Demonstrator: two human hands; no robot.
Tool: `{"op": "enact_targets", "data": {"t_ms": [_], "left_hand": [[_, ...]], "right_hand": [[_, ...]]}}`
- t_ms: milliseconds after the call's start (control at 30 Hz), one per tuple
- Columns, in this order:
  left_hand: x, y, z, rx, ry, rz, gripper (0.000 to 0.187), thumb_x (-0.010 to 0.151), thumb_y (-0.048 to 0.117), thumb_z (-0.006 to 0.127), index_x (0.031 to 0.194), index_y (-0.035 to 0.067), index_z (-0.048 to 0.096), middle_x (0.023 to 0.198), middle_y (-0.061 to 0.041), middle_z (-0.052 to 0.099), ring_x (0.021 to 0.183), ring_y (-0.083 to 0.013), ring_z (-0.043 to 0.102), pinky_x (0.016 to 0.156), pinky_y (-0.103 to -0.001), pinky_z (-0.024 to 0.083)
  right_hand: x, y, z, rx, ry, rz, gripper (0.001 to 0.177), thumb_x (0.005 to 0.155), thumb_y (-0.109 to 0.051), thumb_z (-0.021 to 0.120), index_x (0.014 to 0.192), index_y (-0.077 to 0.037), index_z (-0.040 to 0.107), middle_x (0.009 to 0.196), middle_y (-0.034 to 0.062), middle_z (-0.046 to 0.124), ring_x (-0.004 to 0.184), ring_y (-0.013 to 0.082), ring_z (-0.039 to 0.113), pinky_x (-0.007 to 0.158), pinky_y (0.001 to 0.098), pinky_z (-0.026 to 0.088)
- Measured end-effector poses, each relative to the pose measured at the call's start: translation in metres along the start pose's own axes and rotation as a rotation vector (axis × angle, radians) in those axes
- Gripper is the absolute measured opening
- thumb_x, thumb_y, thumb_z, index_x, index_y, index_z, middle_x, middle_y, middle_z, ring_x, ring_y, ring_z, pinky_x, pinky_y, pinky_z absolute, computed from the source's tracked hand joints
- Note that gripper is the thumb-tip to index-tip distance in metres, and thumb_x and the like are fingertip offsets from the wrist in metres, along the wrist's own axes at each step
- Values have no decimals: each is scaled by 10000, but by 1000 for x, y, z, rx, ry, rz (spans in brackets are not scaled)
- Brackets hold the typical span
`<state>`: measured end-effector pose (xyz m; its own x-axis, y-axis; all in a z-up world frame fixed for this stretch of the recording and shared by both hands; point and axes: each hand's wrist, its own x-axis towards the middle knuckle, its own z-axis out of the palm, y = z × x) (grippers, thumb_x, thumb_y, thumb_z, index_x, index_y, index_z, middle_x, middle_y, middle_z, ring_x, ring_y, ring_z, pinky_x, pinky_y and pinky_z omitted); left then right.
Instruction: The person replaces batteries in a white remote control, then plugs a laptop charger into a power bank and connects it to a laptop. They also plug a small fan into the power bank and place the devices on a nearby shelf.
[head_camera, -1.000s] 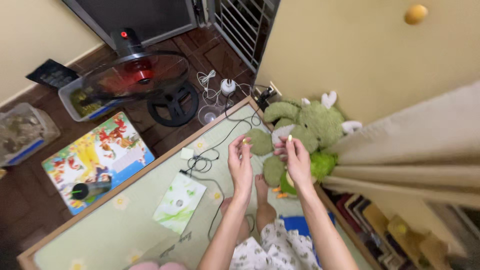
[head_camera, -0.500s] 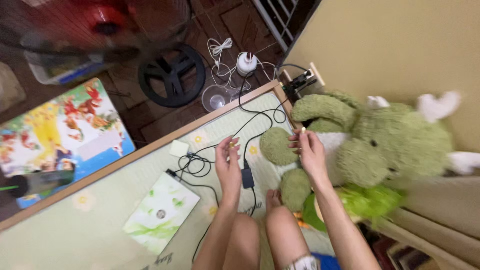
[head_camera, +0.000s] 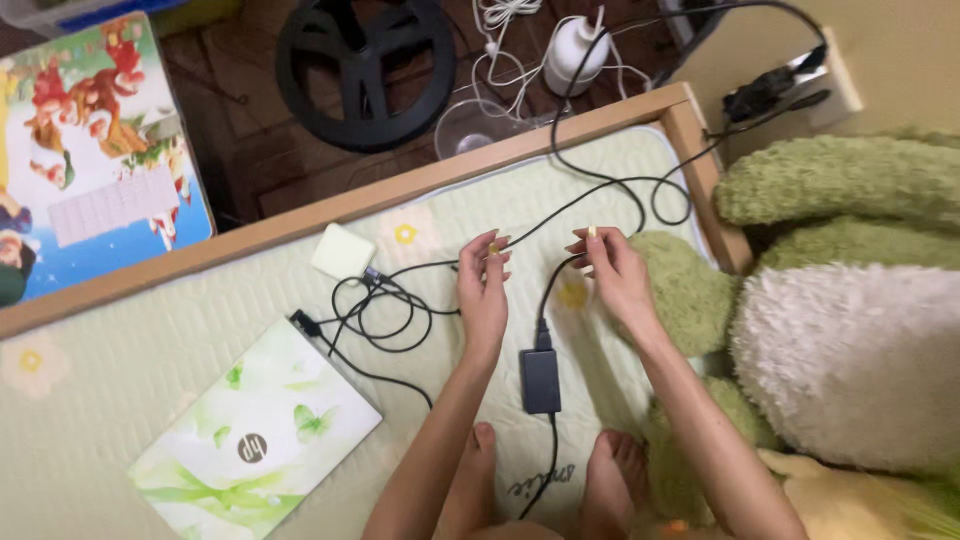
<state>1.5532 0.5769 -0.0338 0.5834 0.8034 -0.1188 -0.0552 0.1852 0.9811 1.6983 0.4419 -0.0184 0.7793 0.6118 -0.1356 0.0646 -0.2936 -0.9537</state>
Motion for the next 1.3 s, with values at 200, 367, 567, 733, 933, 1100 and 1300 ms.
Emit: {"op": "enact_targets", "data": {"t_ms": [200, 367, 567, 733, 933, 1100, 1300], "left_hand": [[-1, -48, -39, -56, 101, -16, 313, 1061, 170, 511, 1355, 67, 541, 1287, -83, 673, 1079, -158, 656, 860, -305, 547], [52, -57, -127, 14, 341, 81, 312, 1043, 140, 525, 1338, 45, 567, 1282, -97, 671, 1031, -167, 645, 782, -306, 509], [96, -45, -224, 845, 572, 229, 359, 969, 226, 689, 1263, 33, 614, 1203, -151, 652, 1004, -261, 632, 875, -400, 513], [106, -69, -251, 842, 630, 216, 419, 935, 283, 769, 1242, 28, 641, 1162, -154, 654, 947, -282, 602, 889, -437, 495], [103, -84, -252, 609, 624, 183, 504, 874, 310, 787, 1254, 19, 627, 1177, -166, 622, 905, -253, 628, 811, -380, 553], [104, -76, -246, 584, 640, 23, 567, 830, 312, 826, 1280, 29, 629, 1216, -176, 631, 949, -259, 649, 865, -391, 534], [123, -92, -238, 245, 604, -86, 650, 804, 307, 862, 1279, -44, 592, 1256, -196, 660, 1117, -231, 640, 949, -352, 514]], "right_hand": [[-3, 10, 50, -78, -113, -30, 347, 1076, -313, 493, 1208, -32, 649, 1001, 74, 767, 837, 147, 719, 733, 298, 547], [-6, 2, 88, -121, -229, -57, 337, 1072, -294, 488, 1196, -18, 638, 989, 81, 765, 835, 145, 727, 766, 294, 557], [-15, -10, 104, -126, -232, -24, 330, 1069, -285, 487, 1187, -29, 659, 987, 74, 767, 841, 145, 730, 772, 294, 555], [-12, -7, 130, -117, -280, -44, 330, 1073, -298, 490, 1171, -25, 648, 958, 75, 767, 830, 154, 732, 770, 302, 565], [3, -8, 206, -274, -361, -40, 328, 1045, -325, 543, 1147, -34, 653, 941, 100, 773, 843, 201, 746, 759, 338, 566], [20, 11, 266, -379, -344, -100, 268, 986, -249, 635, 1121, -21, 674, 970, 128, 769, 866, 225, 740, 786, 350, 573], [32, 35, 270, -389, -495, 3, 271, 938, -186, 699, 1140, -6, 703, 919, 94, 766, 808, 169, 709, 750, 332, 567]]}}
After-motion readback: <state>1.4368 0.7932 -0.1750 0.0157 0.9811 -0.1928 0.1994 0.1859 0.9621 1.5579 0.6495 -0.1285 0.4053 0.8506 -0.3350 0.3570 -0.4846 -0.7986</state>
